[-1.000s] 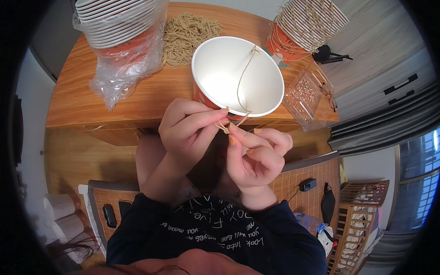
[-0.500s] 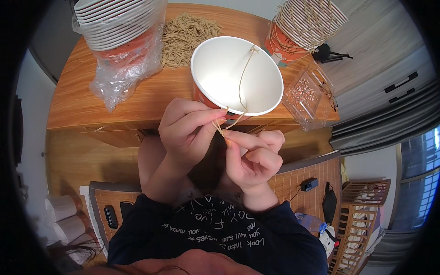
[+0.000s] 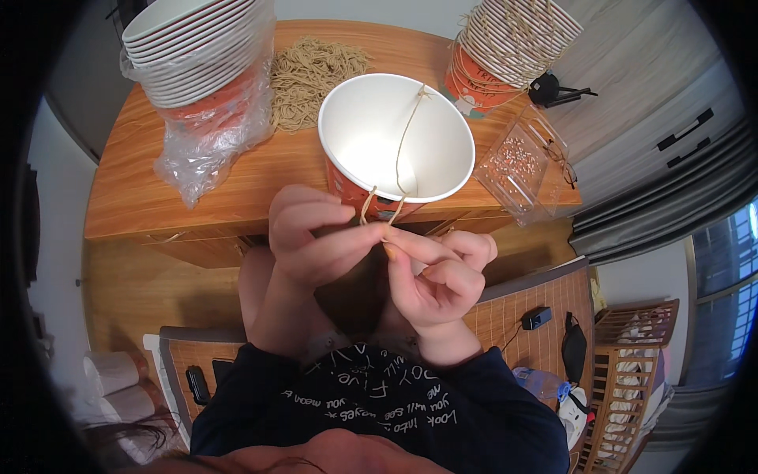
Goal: Tying elastic strings to paper buckets for carrying.
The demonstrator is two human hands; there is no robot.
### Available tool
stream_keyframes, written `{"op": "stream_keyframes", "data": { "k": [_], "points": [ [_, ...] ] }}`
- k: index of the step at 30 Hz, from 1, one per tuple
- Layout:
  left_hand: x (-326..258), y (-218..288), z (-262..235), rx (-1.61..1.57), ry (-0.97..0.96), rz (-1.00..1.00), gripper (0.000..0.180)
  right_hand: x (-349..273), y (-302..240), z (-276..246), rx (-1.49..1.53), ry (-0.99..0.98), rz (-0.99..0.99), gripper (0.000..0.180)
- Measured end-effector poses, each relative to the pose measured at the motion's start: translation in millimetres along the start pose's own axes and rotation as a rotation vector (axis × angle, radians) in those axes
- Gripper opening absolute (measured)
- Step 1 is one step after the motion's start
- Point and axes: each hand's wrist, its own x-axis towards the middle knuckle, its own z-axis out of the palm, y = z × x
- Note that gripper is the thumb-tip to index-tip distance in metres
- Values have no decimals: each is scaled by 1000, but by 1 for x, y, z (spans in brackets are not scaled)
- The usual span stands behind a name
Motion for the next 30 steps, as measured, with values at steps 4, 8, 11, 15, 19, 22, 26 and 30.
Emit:
{"op": "stream_keyframes", "data": {
  "k": [4, 8, 11, 15, 19, 22, 26, 30],
  "points": [
    [-1, 3, -11, 75, -21, 108, 28, 2, -1, 3, 2, -11, -33, 42],
    [-1, 3, -13, 35, -22, 88, 27, 13, -3, 1, -19, -59, -15, 33],
    [-4, 3, -8, -28, -4, 34, 27, 19, 4, -2, -170, -133, -132, 23],
    [-4, 4, -7, -34, 1, -10, 25, 22, 2, -9, -226, -142, -170, 25],
    [-5, 0, -2, -29, -1, -26, 25, 22, -2, -15, -133, -153, -146, 28],
    [-9, -5, 0, -23, -8, -25, 26, 21, -2, -16, -105, -146, -115, 31],
    [-4, -8, 3, -22, 8, -53, 27, 24, -4, -21, -70, -139, -146, 27],
    [-5, -16, 6, -22, 12, -87, 28, 22, -4, -36, -91, -116, -143, 42]
  ]
}}
